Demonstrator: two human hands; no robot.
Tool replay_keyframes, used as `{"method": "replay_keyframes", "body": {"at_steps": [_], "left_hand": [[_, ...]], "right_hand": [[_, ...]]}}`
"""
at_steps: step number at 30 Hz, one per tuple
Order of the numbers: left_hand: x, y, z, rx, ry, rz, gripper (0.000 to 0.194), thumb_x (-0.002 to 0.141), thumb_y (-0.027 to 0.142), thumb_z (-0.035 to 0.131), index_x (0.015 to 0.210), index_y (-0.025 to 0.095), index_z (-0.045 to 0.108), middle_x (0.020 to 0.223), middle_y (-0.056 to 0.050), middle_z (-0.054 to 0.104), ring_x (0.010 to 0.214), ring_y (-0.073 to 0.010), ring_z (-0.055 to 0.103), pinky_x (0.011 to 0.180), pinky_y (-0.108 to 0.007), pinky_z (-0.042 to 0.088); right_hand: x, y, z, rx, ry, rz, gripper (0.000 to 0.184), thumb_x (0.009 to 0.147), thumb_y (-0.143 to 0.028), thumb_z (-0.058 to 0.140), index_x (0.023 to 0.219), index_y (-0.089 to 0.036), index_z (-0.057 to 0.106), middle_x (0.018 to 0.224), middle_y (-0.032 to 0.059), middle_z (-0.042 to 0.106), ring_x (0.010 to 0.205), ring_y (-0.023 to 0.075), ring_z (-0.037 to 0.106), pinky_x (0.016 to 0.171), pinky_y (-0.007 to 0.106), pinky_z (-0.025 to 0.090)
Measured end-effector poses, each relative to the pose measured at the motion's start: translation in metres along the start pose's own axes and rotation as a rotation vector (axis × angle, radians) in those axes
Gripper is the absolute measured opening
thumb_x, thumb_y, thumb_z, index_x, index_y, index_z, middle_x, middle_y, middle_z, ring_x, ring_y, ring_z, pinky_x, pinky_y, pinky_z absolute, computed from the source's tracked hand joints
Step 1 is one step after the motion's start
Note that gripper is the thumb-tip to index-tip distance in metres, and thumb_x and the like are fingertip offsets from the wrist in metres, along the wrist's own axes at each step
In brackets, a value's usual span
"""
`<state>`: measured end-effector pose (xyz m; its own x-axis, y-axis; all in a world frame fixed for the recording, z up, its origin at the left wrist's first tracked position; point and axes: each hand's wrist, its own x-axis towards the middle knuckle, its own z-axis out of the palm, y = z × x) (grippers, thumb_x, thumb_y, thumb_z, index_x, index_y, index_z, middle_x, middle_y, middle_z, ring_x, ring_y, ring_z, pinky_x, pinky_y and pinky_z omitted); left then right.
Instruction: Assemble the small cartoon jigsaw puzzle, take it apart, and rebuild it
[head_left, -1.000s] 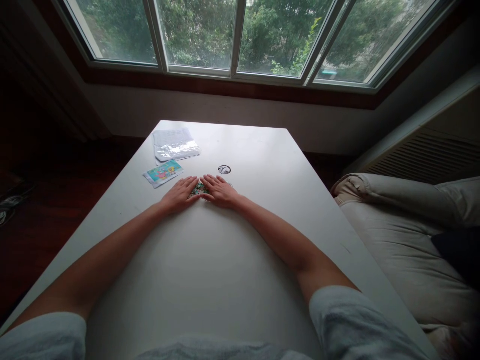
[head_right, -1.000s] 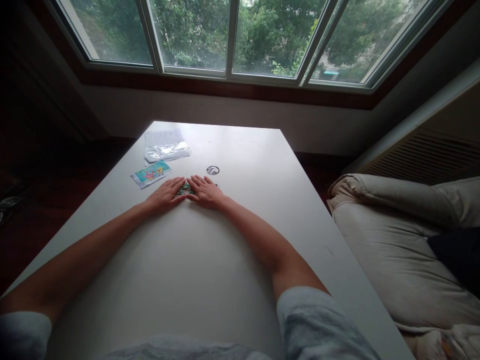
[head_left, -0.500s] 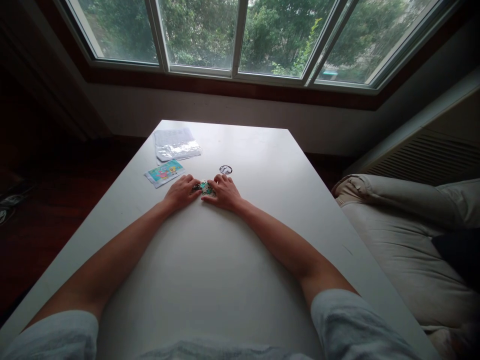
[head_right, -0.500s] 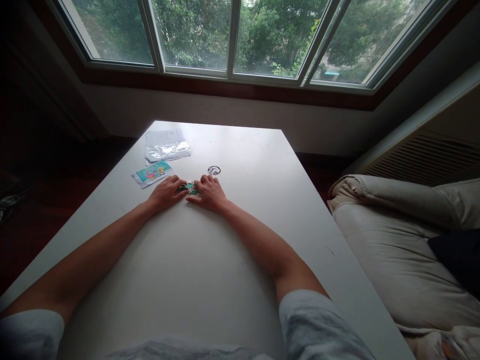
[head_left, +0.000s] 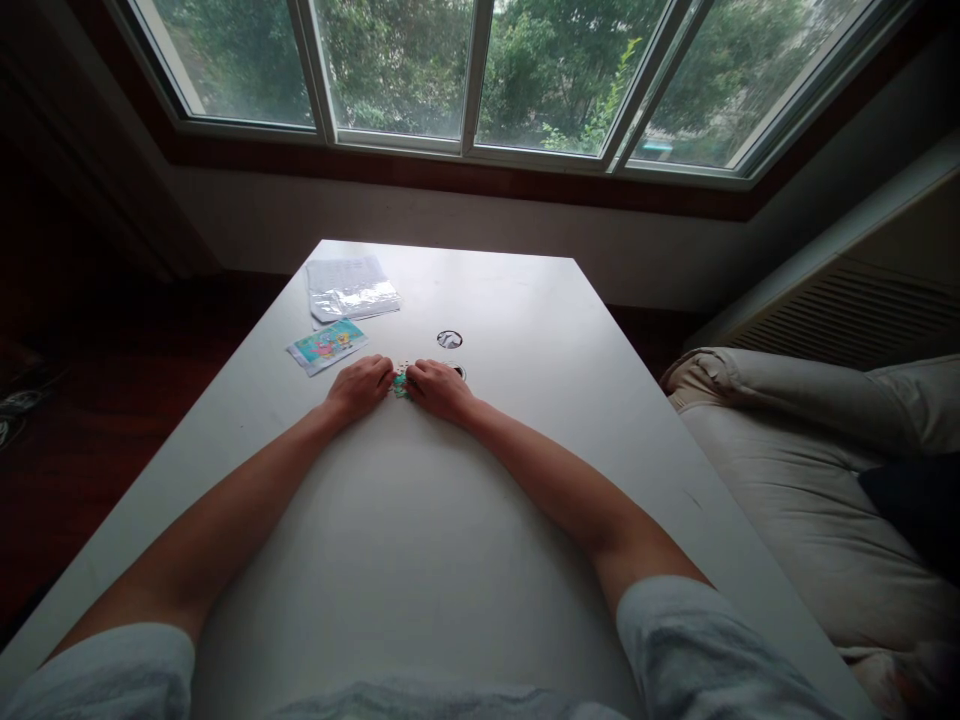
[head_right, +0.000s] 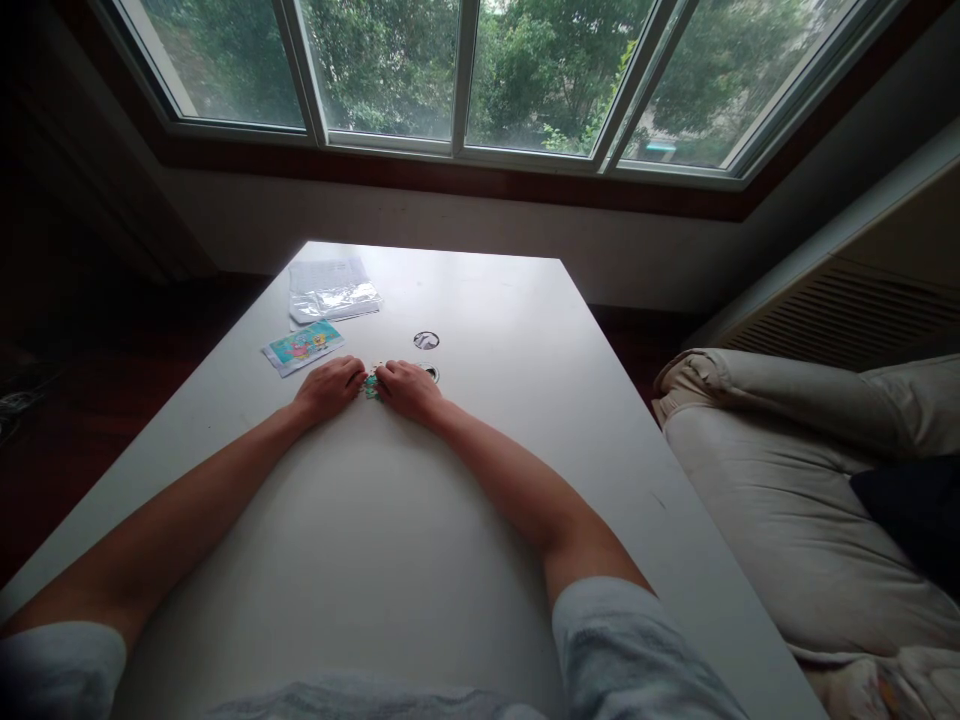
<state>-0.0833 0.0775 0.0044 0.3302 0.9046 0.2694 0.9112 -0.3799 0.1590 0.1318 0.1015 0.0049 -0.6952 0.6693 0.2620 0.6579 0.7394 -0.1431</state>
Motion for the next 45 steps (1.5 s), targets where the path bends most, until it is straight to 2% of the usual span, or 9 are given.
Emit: {"method": "replay_keyframes", "body": {"at_steps": [5, 11, 15, 18, 24, 30, 33, 40, 45], "left_hand": [[0.002, 0.0, 0.004, -0.038, 0.065, -0.046, 0.031, 0.101, 0.037, 0.039, 0.094, 0.023, 0.066, 0.093, -0.007, 0.069, 0.089, -0.0243, 0.063, 0.073, -0.033, 0.042], [0.007, -0.009, 0.004, -0.429, 0.236, -0.221, 0.031, 0.097, 0.043, 0.046, 0.094, 0.022, 0.069, 0.087, -0.004, 0.073, 0.08, -0.021, 0.065, 0.073, -0.03, 0.045], [0.007, -0.012, 0.004, -0.637, 0.3, -0.312, 0.032, 0.094, 0.046, 0.052, 0.087, 0.02, 0.068, 0.067, 0.0, 0.062, 0.064, -0.0154, 0.055, 0.063, -0.026, 0.042], [0.007, -0.012, 0.005, -0.806, 0.308, -0.334, 0.031, 0.092, 0.047, 0.056, 0.085, 0.018, 0.066, 0.061, 0.002, 0.054, 0.055, -0.012, 0.048, 0.055, -0.024, 0.039], [0.008, -0.013, 0.002, -1.109, 0.298, -0.413, 0.029, 0.088, 0.045, 0.062, 0.095, 0.017, 0.065, 0.065, 0.002, 0.055, 0.049, -0.0084, 0.043, 0.045, -0.021, 0.032], [0.006, -0.008, 0.002, -1.032, 0.256, -0.334, 0.027, 0.086, 0.041, 0.066, 0.099, 0.018, 0.067, 0.06, 0.005, 0.044, 0.05, -0.0082, 0.038, 0.045, -0.021, 0.029], [0.005, -0.006, 0.003, -0.997, 0.252, -0.313, 0.028, 0.085, 0.04, 0.067, 0.103, 0.019, 0.068, 0.06, 0.006, 0.041, 0.051, -0.0083, 0.036, 0.046, -0.021, 0.028], [0.004, 0.0, 0.0, -1.039, 0.224, -0.327, 0.039, 0.087, 0.043, 0.063, 0.117, 0.018, 0.066, 0.071, 0.001, 0.06, 0.05, -0.0085, 0.045, 0.046, -0.022, 0.033], [0.003, 0.002, 0.001, -0.94, 0.259, -0.309, 0.039, 0.092, 0.048, 0.057, 0.114, 0.019, 0.068, 0.059, 0.005, 0.051, 0.049, -0.0104, 0.045, 0.048, -0.022, 0.034]], "right_hand": [[0.006, -0.002, 0.001, 0.019, -0.03, 0.056, 0.026, 0.105, -0.036, 0.043, 0.107, -0.021, 0.063, 0.102, 0.0076, 0.071, 0.092, 0.0195, 0.064, 0.076, 0.028, 0.038], [0.011, 0.0, 0.001, 0.077, -0.009, 0.13, 0.027, 0.105, -0.041, 0.042, 0.108, -0.026, 0.064, 0.104, 0.0044, 0.075, 0.086, 0.0194, 0.068, 0.069, 0.027, 0.038], [0.008, 0.002, 0.003, 0.161, 0.035, 0.115, 0.028, 0.104, -0.041, 0.042, 0.107, -0.026, 0.065, 0.103, 0.0042, 0.075, 0.082, 0.0179, 0.066, 0.07, 0.026, 0.038], [0.006, 0.006, 0.008, 0.365, 0.111, 0.093, 0.028, 0.102, -0.041, 0.043, 0.104, -0.024, 0.065, 0.097, 0.0033, 0.073, 0.08, 0.016, 0.063, 0.071, 0.025, 0.04], [0.005, 0.012, 0.019, 0.872, 0.191, 0.226, 0.029, 0.095, -0.041, 0.048, 0.105, -0.021, 0.066, 0.072, -0.003, 0.063, 0.065, 0.0111, 0.056, 0.065, 0.022, 0.043], [0.005, 0.016, 0.019, 1.037, 0.086, 0.247, 0.028, 0.086, -0.026, 0.048, 0.108, -0.023, 0.065, 0.079, -0.0038, 0.065, 0.059, 0.0088, 0.057, 0.061, 0.022, 0.047], [0.006, 0.018, 0.02, 1.044, 0.118, 0.244, 0.027, 0.087, -0.025, 0.047, 0.107, -0.023, 0.065, 0.08, -0.0036, 0.065, 0.065, 0.0091, 0.06, 0.065, 0.022, 0.049], [0.008, 0.018, 0.023, 1.234, 0.082, 0.256, 0.025, 0.092, -0.039, 0.051, 0.107, -0.022, 0.062, 0.084, -0.0013, 0.065, 0.068, 0.0098, 0.064, 0.065, 0.021, 0.051], [0.008, 0.017, 0.013, 1.336, 0.066, 0.247, 0.037, 0.091, -0.054, 0.057, 0.105, -0.02, 0.063, 0.093, 0.0029, 0.069, 0.083, 0.0143, 0.066, 0.073, 0.026, 0.054]]}}
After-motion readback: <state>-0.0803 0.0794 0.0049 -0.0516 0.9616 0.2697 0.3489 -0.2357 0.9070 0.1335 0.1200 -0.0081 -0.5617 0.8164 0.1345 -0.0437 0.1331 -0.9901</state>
